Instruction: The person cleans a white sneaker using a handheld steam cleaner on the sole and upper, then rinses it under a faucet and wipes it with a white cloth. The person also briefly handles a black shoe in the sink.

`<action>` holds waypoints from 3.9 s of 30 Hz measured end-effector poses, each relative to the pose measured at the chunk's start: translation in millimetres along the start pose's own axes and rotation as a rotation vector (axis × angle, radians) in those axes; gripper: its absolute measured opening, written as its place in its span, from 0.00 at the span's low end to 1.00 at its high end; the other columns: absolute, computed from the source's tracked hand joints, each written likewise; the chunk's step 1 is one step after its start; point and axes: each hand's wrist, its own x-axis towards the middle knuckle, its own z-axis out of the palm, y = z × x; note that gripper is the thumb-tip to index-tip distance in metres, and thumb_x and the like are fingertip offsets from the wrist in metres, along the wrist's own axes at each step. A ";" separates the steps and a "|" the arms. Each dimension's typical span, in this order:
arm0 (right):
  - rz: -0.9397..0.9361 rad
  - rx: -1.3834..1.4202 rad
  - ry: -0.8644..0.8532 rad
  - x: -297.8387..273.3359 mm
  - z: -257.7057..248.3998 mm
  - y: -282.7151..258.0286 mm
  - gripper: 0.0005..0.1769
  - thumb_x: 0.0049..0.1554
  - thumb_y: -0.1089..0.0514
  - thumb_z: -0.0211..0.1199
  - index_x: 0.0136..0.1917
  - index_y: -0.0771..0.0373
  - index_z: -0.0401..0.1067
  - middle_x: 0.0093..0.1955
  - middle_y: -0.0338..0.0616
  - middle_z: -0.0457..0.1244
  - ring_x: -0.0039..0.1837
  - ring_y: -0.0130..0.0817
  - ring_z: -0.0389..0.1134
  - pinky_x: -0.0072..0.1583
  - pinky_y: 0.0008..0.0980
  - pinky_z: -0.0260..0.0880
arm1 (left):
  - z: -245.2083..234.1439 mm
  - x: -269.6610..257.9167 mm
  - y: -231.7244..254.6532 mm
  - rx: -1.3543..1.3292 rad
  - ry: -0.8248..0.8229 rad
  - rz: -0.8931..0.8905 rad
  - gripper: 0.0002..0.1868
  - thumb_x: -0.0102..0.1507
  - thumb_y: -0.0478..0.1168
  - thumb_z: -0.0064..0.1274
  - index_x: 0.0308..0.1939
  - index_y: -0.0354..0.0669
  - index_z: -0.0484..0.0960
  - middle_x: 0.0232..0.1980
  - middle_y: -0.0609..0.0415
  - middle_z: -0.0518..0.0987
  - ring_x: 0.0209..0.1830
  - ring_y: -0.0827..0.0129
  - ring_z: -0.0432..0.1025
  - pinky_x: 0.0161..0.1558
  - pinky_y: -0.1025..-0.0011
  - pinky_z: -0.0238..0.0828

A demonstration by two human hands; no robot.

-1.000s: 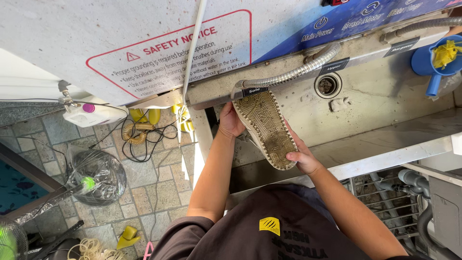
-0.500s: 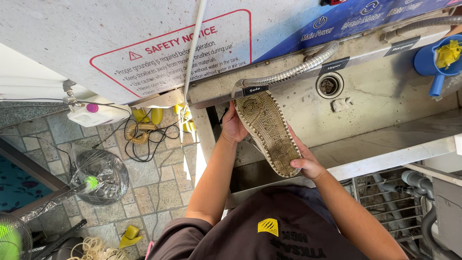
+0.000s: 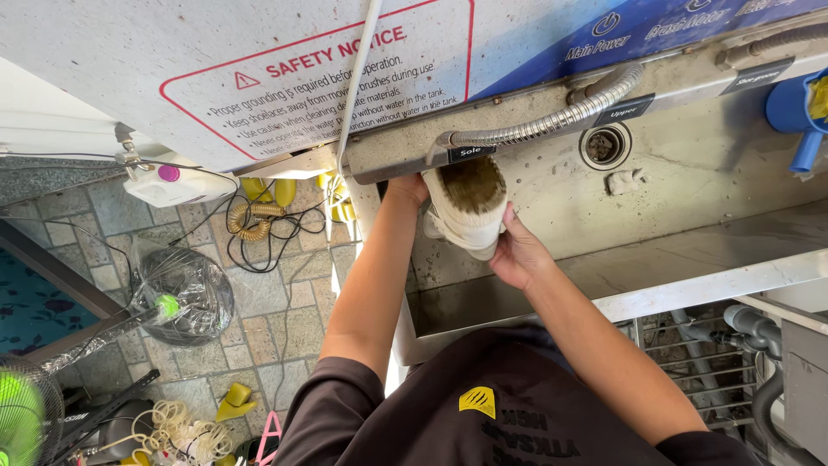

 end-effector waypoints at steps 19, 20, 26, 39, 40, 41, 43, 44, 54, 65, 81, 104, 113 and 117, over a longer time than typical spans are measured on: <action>-0.120 0.131 -0.002 15.5 53.8 0.8 0.32 0.53 0.49 0.68 0.70 0.49 0.67 0.67 0.35 0.66 0.70 0.36 0.66 0.71 0.47 0.66 | -26.8 56.7 -30.1 -0.012 0.045 0.038 0.30 0.71 0.58 0.37 0.65 0.39 0.71 0.64 0.40 0.75 0.60 0.53 0.74 0.59 0.54 0.76; -0.125 0.136 -0.027 16.4 53.1 1.7 0.32 0.53 0.49 0.68 0.70 0.49 0.67 0.67 0.36 0.66 0.70 0.36 0.65 0.72 0.47 0.65 | -27.2 56.7 -30.3 -0.013 0.043 0.036 0.30 0.71 0.58 0.37 0.65 0.39 0.72 0.63 0.40 0.75 0.59 0.53 0.74 0.59 0.54 0.77; -0.118 0.193 -0.001 24.4 52.1 1.4 0.29 0.55 0.51 0.68 0.68 0.54 0.68 0.67 0.39 0.66 0.69 0.39 0.66 0.71 0.49 0.66 | -25.8 58.8 -33.5 -0.011 0.024 0.030 0.28 0.72 0.57 0.38 0.64 0.38 0.72 0.62 0.40 0.76 0.58 0.54 0.75 0.58 0.54 0.77; -0.102 0.242 0.045 31.2 73.6 -7.2 0.25 0.55 0.53 0.67 0.64 0.59 0.68 0.62 0.44 0.67 0.64 0.44 0.69 0.67 0.54 0.69 | -22.9 44.5 -48.2 -0.048 -0.019 0.036 0.26 0.72 0.55 0.39 0.62 0.38 0.74 0.60 0.41 0.78 0.56 0.55 0.76 0.55 0.55 0.79; -0.089 0.251 0.052 30.4 71.9 -6.3 0.25 0.54 0.53 0.67 0.63 0.59 0.68 0.62 0.45 0.67 0.64 0.46 0.69 0.67 0.56 0.69 | -24.2 42.8 -50.1 -0.048 -0.018 0.036 0.25 0.72 0.55 0.39 0.62 0.38 0.74 0.60 0.41 0.78 0.56 0.55 0.76 0.55 0.55 0.79; -0.105 0.241 0.019 31.2 70.0 -6.2 0.25 0.55 0.53 0.67 0.64 0.59 0.68 0.62 0.44 0.67 0.64 0.45 0.68 0.67 0.55 0.69 | -25.7 42.9 -50.0 -0.054 -0.013 0.036 0.25 0.72 0.54 0.39 0.62 0.38 0.74 0.60 0.41 0.78 0.56 0.55 0.77 0.55 0.55 0.79; -0.134 0.219 -0.043 31.0 63.8 -4.4 0.24 0.57 0.53 0.67 0.65 0.58 0.69 0.63 0.43 0.67 0.66 0.42 0.68 0.69 0.53 0.68 | -31.4 40.9 -50.8 -0.059 -0.007 0.039 0.25 0.72 0.54 0.40 0.61 0.38 0.75 0.59 0.41 0.79 0.55 0.55 0.77 0.54 0.56 0.80; -0.141 0.221 -0.058 30.8 62.4 -3.5 0.24 0.57 0.53 0.66 0.65 0.58 0.68 0.64 0.42 0.66 0.67 0.42 0.67 0.70 0.52 0.67 | -31.1 44.5 -47.2 -0.066 -0.010 0.043 0.25 0.72 0.54 0.40 0.61 0.38 0.75 0.59 0.42 0.79 0.55 0.55 0.77 0.54 0.56 0.80; -0.104 0.230 -0.213 7.8 49.4 -3.1 0.30 0.60 0.52 0.63 0.74 0.58 0.63 0.72 0.43 0.62 0.74 0.42 0.63 0.76 0.52 0.60 | -47.1 52.7 -43.8 -0.094 -0.006 0.100 0.24 0.73 0.52 0.40 0.61 0.38 0.76 0.58 0.42 0.80 0.54 0.56 0.78 0.53 0.56 0.81; -0.049 0.099 -0.426 -17.2 -24.5 10.5 0.37 0.61 0.43 0.59 0.79 0.54 0.55 0.79 0.41 0.55 0.79 0.42 0.55 0.79 0.48 0.52 | 49.1 -62.6 -24.2 -0.155 -0.311 0.169 0.27 0.74 0.51 0.32 0.63 0.32 0.73 0.61 0.38 0.77 0.59 0.50 0.73 0.59 0.53 0.75; -0.005 -0.014 -0.404 -52.1 -64.2 -9.2 0.33 0.66 0.43 0.48 0.80 0.55 0.54 0.79 0.43 0.55 0.78 0.41 0.56 0.77 0.48 0.55 | 76.8 -115.4 -56.7 -0.134 -0.132 0.147 0.32 0.73 0.61 0.33 0.67 0.40 0.71 0.65 0.42 0.75 0.64 0.49 0.70 0.65 0.52 0.67; 0.186 -0.011 -0.290 -37.2 -133.5 -36.6 0.27 0.65 0.50 0.52 0.72 0.66 0.66 0.68 0.53 0.65 0.65 0.45 0.69 0.65 0.46 0.71 | 99.9 -181.8 -74.7 -0.247 -0.387 0.280 0.31 0.68 0.43 0.43 0.77 0.50 0.63 0.73 0.51 0.71 0.71 0.55 0.67 0.72 0.54 0.62; 0.118 -0.028 -0.210 -79.1 -83.0 -44.3 0.24 0.67 0.54 0.51 0.73 0.65 0.65 0.68 0.52 0.65 0.64 0.43 0.69 0.64 0.41 0.71 | 108.8 -210.5 -72.4 -0.181 -0.392 0.323 0.37 0.64 0.43 0.47 0.79 0.54 0.59 0.72 0.54 0.71 0.71 0.57 0.66 0.72 0.52 0.63; -0.098 -0.277 -0.280 -88.5 -75.2 -43.8 0.31 0.61 0.45 0.56 0.74 0.59 0.62 0.67 0.48 0.65 0.65 0.41 0.68 0.63 0.43 0.72 | 108.6 -238.2 -69.7 -0.144 -0.430 0.364 0.38 0.63 0.42 0.49 0.78 0.53 0.57 0.72 0.52 0.70 0.71 0.57 0.67 0.71 0.51 0.64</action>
